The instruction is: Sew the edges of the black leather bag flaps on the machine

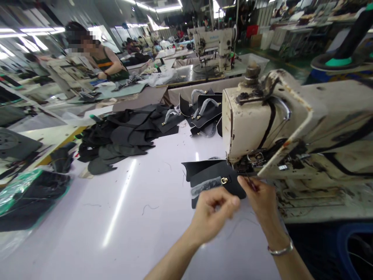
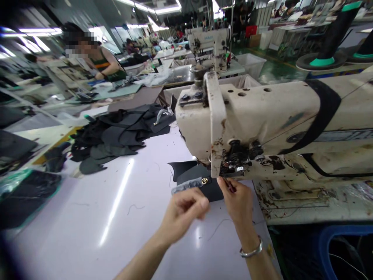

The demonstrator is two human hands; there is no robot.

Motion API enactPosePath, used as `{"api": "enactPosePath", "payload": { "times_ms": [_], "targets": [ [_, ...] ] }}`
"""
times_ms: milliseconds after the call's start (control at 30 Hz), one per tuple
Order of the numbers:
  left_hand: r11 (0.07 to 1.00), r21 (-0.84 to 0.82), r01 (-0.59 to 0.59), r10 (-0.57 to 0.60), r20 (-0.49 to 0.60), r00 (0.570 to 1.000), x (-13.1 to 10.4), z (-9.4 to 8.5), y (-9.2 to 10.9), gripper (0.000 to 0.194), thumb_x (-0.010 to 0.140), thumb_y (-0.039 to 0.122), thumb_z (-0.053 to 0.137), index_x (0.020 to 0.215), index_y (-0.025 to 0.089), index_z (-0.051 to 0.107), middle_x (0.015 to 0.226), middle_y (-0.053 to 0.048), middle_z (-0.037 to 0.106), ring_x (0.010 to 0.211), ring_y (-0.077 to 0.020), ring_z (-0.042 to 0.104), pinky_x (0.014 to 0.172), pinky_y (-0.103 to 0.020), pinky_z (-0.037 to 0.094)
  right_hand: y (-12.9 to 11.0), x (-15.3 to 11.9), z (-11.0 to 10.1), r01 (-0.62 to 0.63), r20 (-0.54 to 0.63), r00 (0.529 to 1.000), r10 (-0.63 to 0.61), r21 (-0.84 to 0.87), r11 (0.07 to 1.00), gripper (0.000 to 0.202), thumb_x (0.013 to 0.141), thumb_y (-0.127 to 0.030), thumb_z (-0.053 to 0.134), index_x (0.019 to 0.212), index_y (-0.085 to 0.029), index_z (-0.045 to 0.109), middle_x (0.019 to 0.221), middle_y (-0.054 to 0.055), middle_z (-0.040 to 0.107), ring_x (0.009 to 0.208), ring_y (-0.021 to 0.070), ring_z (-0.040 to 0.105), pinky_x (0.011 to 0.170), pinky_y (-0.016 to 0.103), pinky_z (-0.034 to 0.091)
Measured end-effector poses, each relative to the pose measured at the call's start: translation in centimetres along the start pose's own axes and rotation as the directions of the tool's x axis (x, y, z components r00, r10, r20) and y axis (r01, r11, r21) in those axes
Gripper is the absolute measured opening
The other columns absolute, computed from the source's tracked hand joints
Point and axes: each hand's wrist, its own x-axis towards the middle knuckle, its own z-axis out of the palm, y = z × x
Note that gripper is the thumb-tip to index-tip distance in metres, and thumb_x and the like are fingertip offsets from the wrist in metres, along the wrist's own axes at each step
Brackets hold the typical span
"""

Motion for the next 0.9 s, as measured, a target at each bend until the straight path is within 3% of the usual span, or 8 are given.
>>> {"api": "enactPosePath", "payload": {
  "times_ms": [67, 133, 200, 267, 367, 567, 733, 900],
  "targets": [
    [0.948, 0.288, -0.134, 0.193, -0.187, 0.963, 3.2, -2.6, 0.3, 0.027, 0.098, 0.037, 0.062, 0.081, 0.018, 0.070, 0.076, -0.003, 0.068, 0.070, -0.0150, 0.061, 0.067, -0.028, 0.049, -1.4, -0.5, -0.7, 0.057, -0.079, 0.995, -0.056, 0.005, 0.998, 0.038, 0.084, -0.055, 0.074, 0.086, -0.018, 0.081, 0.078, 0.005, 0.074, 0.072, 0.0201, 0.064, 0.069, 0.029, 0.045],
    [0.764, 0.628, -0.148, 0.298, -0.141, 0.944, 6.8, -5.1, -0.6, 0.010, 0.094, 0.020, 0.065, 0.095, 0.020, 0.074, 0.097, -0.006, 0.073, 0.093, -0.0207, 0.065, 0.086, -0.034, 0.051, -3.3, -1.4, -1.0, 0.045, -0.019, 0.999, -0.043, 0.126, 0.991, 0.039, 0.085, -0.056, 0.075, 0.093, -0.018, 0.082, 0.086, 0.008, 0.076, 0.078, 0.0209, 0.065, 0.073, 0.029, 0.047],
    [0.559, 0.824, -0.095, 0.236, -0.048, 0.971, 9.7, -6.8, -2.0, 0.022, 0.087, 0.012, 0.069, 0.107, 0.021, 0.075, 0.112, -0.008, 0.074, 0.109, -0.0257, 0.064, 0.096, -0.039, 0.049, -5.3, -2.3, -0.6, -0.102, 0.217, 0.976, 0.033, 0.313, 0.944, 0.043, 0.086, -0.059, 0.075, 0.096, -0.018, 0.082, 0.080, 0.005, 0.071, 0.071, 0.0168, 0.060, 0.067, 0.027, 0.046],
    [0.467, 0.880, -0.083, 0.139, 0.020, 0.990, 11.5, -7.5, -3.2, 0.023, 0.086, 0.016, 0.072, 0.108, 0.023, 0.076, 0.111, -0.007, 0.074, 0.106, -0.0252, 0.066, 0.092, -0.037, 0.050, -6.7, -3.1, 0.3, -0.353, 0.469, 0.876, 0.118, 0.453, 0.819, 0.048, 0.087, -0.062, 0.074, 0.105, -0.018, 0.080, 0.072, 0.000, 0.061, 0.059, 0.0105, 0.047, 0.058, 0.023, 0.039],
    [0.452, 0.889, -0.070, 0.130, 0.012, 0.991, 11.9, -7.4, -4.0, 0.011, 0.091, 0.022, 0.068, 0.097, 0.023, 0.076, 0.098, -0.004, 0.073, 0.091, -0.0216, 0.068, 0.079, -0.032, 0.050, -7.6, -3.3, 2.1, -0.653, 0.681, 0.716, 0.156, 0.573, 0.494, 0.052, 0.086, -0.063, 0.076, 0.111, -0.018, 0.077, 0.071, -0.003, 0.053, 0.054, 0.0061, 0.036, 0.052, 0.019, 0.034],
    [0.512, 0.859, -0.031, 0.423, -0.220, 0.879, 9.1, -7.0, -3.2, 0.006, 0.097, 0.022, 0.060, 0.097, 0.022, 0.066, 0.093, -0.002, 0.067, 0.085, -0.0185, 0.063, 0.074, -0.029, 0.046, -7.2, -1.5, 4.6, -0.804, 0.783, 0.588, 0.200, 0.593, 0.044, 0.024, 0.097, -0.036, 0.071, 0.103, -0.013, 0.074, 0.067, -0.003, 0.052, 0.048, 0.0047, 0.039, 0.045, 0.016, 0.033],
    [0.511, 0.855, -0.085, 0.516, -0.226, 0.826, 8.0, -7.0, -3.1, 0.009, 0.096, 0.015, 0.058, 0.096, 0.023, 0.063, 0.094, -0.002, 0.065, 0.089, -0.0188, 0.062, 0.076, -0.029, 0.046, -7.5, -0.5, 5.6, -0.786, 0.802, 0.559, 0.210, 0.593, -0.174, 0.029, 0.110, -0.028, 0.046, 0.101, -0.012, 0.069, 0.065, -0.003, 0.050, 0.045, 0.0044, 0.039, 0.042, 0.014, 0.033],
    [0.497, 0.862, -0.104, 0.542, -0.214, 0.813, 7.4, -6.7, -3.3, 0.010, 0.096, 0.014, 0.058, 0.097, 0.022, 0.063, 0.094, -0.003, 0.065, 0.091, -0.0193, 0.062, 0.077, -0.029, 0.046, -7.6, 0.2, 6.6, -0.746, 0.777, 0.594, 0.210, 0.629, -0.218, 0.035, 0.113, -0.028, 0.038, 0.096, -0.014, 0.065, 0.063, -0.004, 0.048, 0.043, 0.0046, 0.038, 0.040, 0.015, 0.033]
  ]
}}
